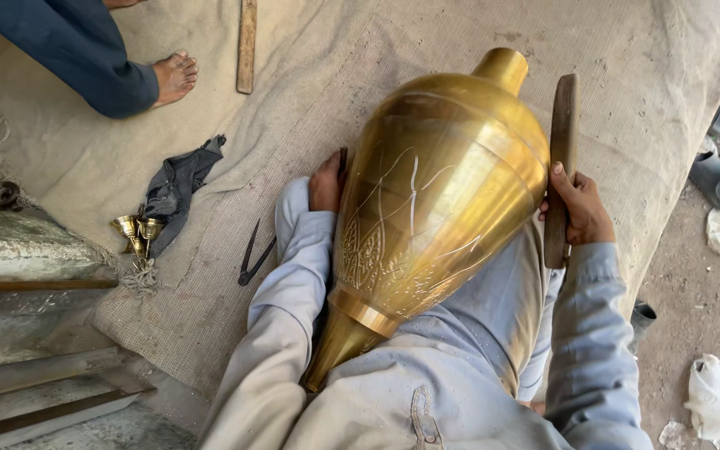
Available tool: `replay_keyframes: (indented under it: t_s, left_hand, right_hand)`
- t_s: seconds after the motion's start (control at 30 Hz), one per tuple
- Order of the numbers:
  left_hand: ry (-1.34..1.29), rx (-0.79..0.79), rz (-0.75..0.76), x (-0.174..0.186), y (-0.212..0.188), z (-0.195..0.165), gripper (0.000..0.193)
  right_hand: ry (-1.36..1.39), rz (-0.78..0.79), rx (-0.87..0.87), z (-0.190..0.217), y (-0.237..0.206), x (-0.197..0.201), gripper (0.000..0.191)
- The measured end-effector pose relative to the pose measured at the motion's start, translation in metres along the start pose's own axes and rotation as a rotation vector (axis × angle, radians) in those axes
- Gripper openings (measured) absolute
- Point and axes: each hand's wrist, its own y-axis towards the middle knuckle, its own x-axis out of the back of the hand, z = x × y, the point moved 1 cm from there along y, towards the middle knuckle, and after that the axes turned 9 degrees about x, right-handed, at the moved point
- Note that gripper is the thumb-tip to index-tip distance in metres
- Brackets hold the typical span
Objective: The person sits on the floor and uses a chisel and wooden mallet to engrave a floral pattern onto a large brass vessel. They repeatedly tap the chisel to deepen the design lines on the vessel's surface.
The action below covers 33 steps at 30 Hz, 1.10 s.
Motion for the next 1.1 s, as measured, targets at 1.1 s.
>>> replay_keyframes:
  t_s: [1.1]
  left_hand:
    - [0.055,-0.349,1.2,-0.096,0.07,-0.168,0.053]
  right_hand:
    - [-0.657,-0.347,0.258,-0.083,-0.182,-0.025,0.078]
